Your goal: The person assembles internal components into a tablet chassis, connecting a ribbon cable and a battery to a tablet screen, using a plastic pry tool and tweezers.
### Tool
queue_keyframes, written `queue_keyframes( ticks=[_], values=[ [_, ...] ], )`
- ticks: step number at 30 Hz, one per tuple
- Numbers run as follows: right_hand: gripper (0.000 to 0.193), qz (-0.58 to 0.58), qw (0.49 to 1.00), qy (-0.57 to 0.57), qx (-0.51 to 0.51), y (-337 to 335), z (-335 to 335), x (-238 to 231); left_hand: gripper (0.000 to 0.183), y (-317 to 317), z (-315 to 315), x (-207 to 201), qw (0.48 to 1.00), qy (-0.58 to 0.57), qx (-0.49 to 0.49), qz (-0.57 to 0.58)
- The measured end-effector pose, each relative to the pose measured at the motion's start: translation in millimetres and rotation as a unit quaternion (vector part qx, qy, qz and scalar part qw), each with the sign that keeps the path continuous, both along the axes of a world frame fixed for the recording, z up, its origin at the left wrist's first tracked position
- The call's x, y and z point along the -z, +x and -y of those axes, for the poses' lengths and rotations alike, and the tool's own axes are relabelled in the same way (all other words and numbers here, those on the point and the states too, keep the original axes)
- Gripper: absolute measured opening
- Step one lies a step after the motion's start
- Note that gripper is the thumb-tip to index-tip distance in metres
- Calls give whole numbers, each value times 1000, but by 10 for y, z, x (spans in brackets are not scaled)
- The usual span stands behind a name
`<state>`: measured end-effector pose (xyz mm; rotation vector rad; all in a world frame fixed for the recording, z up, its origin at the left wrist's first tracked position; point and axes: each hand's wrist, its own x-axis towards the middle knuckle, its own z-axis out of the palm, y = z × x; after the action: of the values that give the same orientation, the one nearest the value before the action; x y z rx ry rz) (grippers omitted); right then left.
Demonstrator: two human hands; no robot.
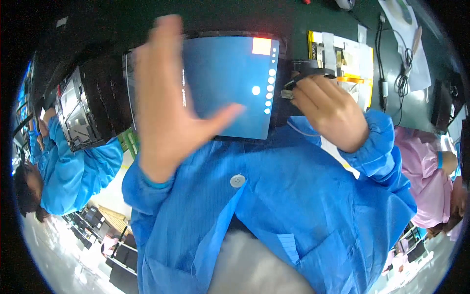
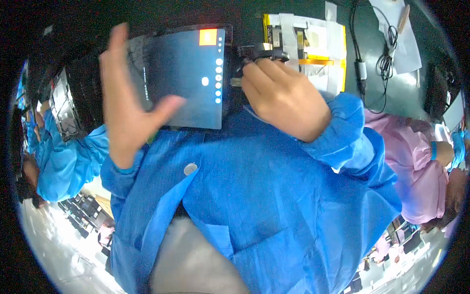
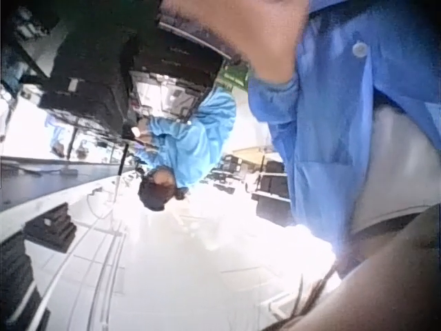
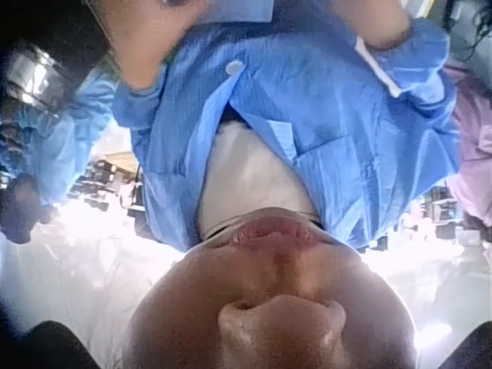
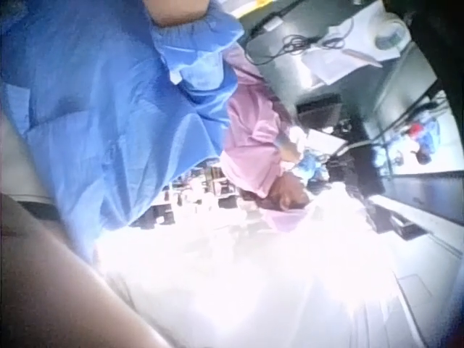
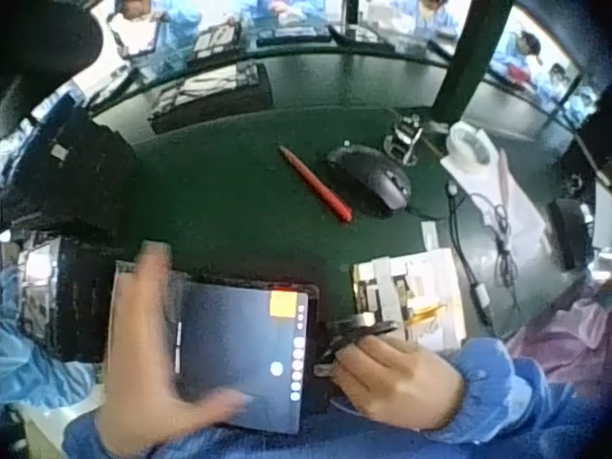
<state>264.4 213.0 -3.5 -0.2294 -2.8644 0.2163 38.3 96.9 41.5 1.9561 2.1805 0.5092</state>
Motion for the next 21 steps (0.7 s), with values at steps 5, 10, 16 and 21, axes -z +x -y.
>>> queue_keyframes(
  ticks=[5, 10, 16, 21],
  values=[
    [11, 10, 1000, -23, -18, 26, 80, -44, 120, 469, -253, 276, 999, -4, 41, 4],
    [12, 15, 998, -48, -24, 67, 13, 41, 110, 486, -286, 327, 999, -15, 46, -5],
    [12, 1, 999, -51, -18, 99, 33, 60, 103, 494, -310, 328, 999, -16, 46, -11],
    [14, 11, 999, -50, -17, 86, 28, 31, 106, 491, -327, 322, 998, -29, 50, -9]
  ],
)
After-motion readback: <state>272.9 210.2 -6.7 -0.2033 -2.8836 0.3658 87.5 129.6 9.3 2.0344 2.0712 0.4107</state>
